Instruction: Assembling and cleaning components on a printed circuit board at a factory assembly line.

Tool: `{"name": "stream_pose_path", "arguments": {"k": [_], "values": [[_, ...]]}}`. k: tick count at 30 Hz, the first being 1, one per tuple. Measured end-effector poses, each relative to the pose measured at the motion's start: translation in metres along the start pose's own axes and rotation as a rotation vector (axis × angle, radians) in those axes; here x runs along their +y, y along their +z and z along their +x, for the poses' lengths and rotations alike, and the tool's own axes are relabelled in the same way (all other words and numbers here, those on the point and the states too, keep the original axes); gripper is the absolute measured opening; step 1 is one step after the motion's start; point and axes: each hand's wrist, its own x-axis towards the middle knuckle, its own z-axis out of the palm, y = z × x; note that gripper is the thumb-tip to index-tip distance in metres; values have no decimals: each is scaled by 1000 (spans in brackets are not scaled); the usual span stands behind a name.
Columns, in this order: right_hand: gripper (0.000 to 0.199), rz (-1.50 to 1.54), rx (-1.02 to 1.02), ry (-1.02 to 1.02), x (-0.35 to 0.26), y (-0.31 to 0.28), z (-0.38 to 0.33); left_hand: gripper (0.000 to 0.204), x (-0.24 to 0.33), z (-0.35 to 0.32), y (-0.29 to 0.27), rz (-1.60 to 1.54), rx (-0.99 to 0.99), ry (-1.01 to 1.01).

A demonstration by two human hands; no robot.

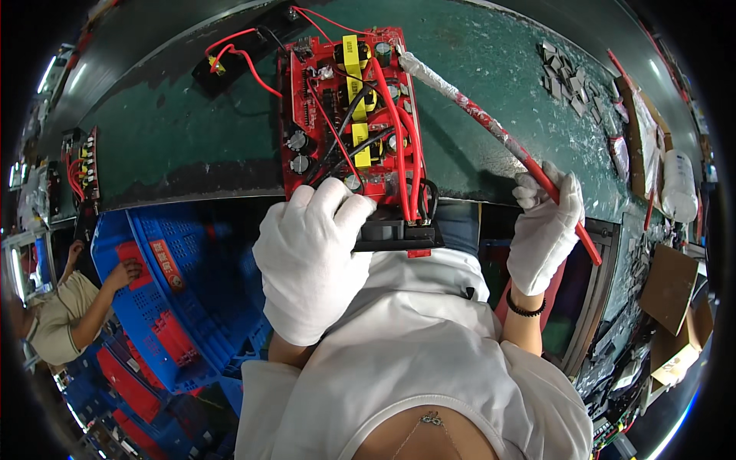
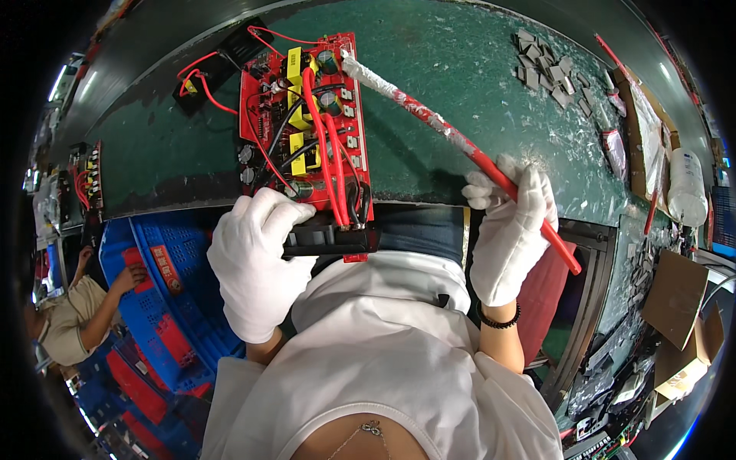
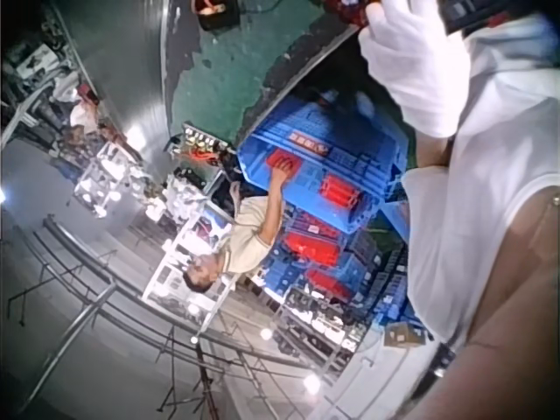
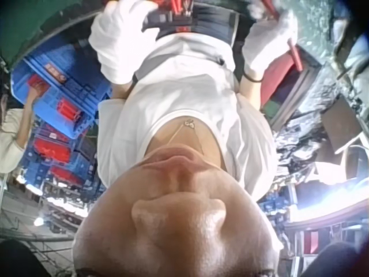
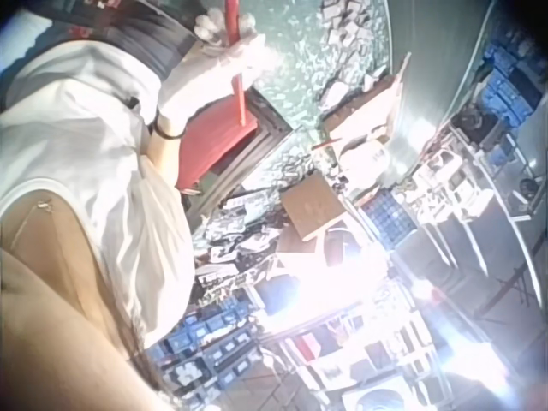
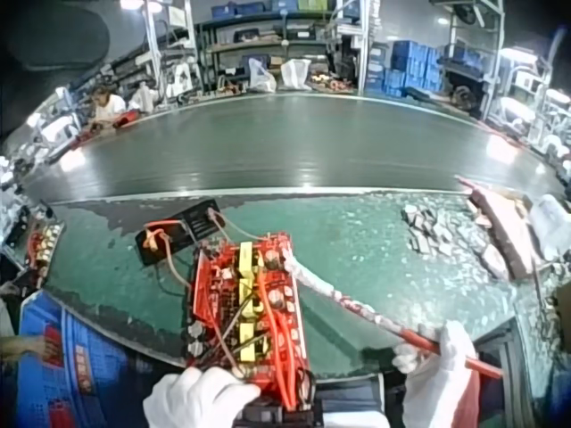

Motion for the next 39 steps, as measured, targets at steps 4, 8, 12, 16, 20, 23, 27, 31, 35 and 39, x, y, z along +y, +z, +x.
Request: {"name": "stream_pose_path", "arguments": {"k": [4,8,12,16,20,23,27,31,35,39], "values": [[34,50,28,14,-4,3,0,37,3,1,0,-47,70,-20],[37,53,97,31,-7,0,-5,36,2,1,1,-47,89,-9],[37,31,84,50,-4,-10,-14,37,1,1,3,-45,103,-8],[36,49,169,86,-5,-11,-14,37,2,1,3,-46,106,-7],[33,7,30,87,-3,-15,-14,37,1,1,5,-42,118,-7],[33,44,32,95,0,-19,-13,36,1,1,5,-37,121,1],[34,43,155,73,0,-8,-13,35,2,1,5,-26,121,2],[34,9,43,95,-1,-14,-15,36,1,1,6,-26,118,0],[33,15,49,85,-1,-16,-15,36,2,1,3,-32,86,-15],[33,52,170,64,-3,-18,-15,46,-3,-2,6,26,71,26]]}}
